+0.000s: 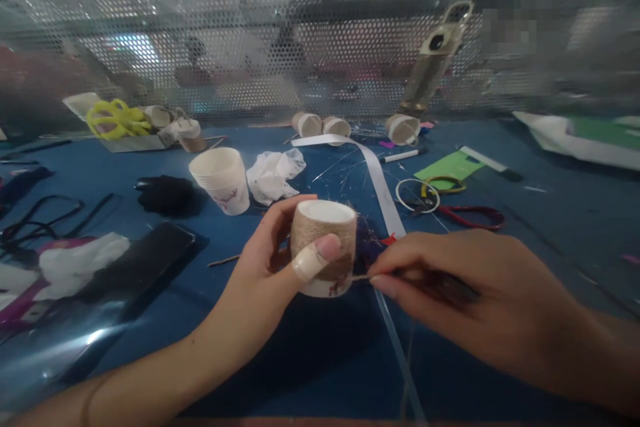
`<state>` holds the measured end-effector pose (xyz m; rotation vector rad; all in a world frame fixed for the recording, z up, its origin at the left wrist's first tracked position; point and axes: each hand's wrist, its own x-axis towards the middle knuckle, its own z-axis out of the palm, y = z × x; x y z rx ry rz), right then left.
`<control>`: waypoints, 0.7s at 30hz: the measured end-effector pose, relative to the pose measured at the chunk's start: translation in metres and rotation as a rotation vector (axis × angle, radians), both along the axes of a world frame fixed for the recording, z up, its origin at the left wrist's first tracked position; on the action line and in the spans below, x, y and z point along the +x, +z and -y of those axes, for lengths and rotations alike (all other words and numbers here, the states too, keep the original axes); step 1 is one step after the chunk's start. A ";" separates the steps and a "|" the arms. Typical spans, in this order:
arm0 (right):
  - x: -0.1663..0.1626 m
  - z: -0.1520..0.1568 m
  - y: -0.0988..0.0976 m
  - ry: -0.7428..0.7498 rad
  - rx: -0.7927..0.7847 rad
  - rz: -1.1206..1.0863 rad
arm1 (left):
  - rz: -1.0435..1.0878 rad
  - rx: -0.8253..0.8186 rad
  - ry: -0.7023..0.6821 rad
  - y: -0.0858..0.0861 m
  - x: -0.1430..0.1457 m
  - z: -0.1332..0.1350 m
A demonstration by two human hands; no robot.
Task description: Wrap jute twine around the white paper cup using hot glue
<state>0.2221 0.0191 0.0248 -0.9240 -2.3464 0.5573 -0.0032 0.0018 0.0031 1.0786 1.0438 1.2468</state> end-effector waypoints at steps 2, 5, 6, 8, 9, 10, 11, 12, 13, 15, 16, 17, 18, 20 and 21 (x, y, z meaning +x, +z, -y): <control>0.001 0.000 -0.002 0.004 -0.005 -0.045 | 0.003 -0.009 -0.005 -0.001 0.001 0.000; 0.002 0.000 -0.006 -0.006 -0.009 -0.114 | -0.009 -0.032 0.000 -0.003 0.002 0.001; 0.002 0.000 -0.007 -0.013 -0.009 -0.129 | -0.009 -0.042 0.009 -0.003 0.002 0.001; 0.002 0.000 -0.008 -0.020 -0.008 -0.143 | 0.006 -0.061 0.034 -0.005 0.001 0.001; 0.002 0.001 -0.008 -0.019 -0.008 -0.145 | 0.017 -0.069 0.044 -0.005 0.001 0.001; 0.002 0.001 -0.008 -0.019 -0.010 -0.147 | 0.024 -0.074 0.047 -0.005 0.001 0.001; 0.002 0.001 -0.008 -0.017 -0.007 -0.155 | 0.027 -0.076 0.045 -0.005 0.001 0.001; 0.002 0.001 -0.008 -0.020 -0.005 -0.163 | 0.025 -0.077 0.039 -0.005 0.001 0.002; 0.002 0.000 -0.008 -0.026 -0.004 -0.171 | 0.020 -0.084 0.034 -0.004 0.001 0.002; 0.002 -0.001 -0.009 -0.029 -0.007 -0.187 | 0.010 -0.112 0.032 -0.003 0.001 0.002; 0.003 -0.002 -0.010 -0.033 -0.017 -0.184 | 0.015 -0.129 0.032 -0.002 0.001 0.002; 0.003 -0.002 -0.010 -0.035 -0.030 -0.178 | 0.025 -0.149 0.030 -0.001 0.002 0.001; 0.003 -0.002 -0.010 -0.038 -0.045 -0.174 | 0.038 -0.169 0.025 -0.001 0.002 0.001; 0.004 -0.003 -0.011 -0.037 -0.074 -0.178 | 0.066 -0.195 0.013 -0.001 0.003 0.001; 0.005 -0.003 -0.011 -0.035 -0.093 -0.185 | 0.079 -0.207 0.006 -0.001 0.003 0.001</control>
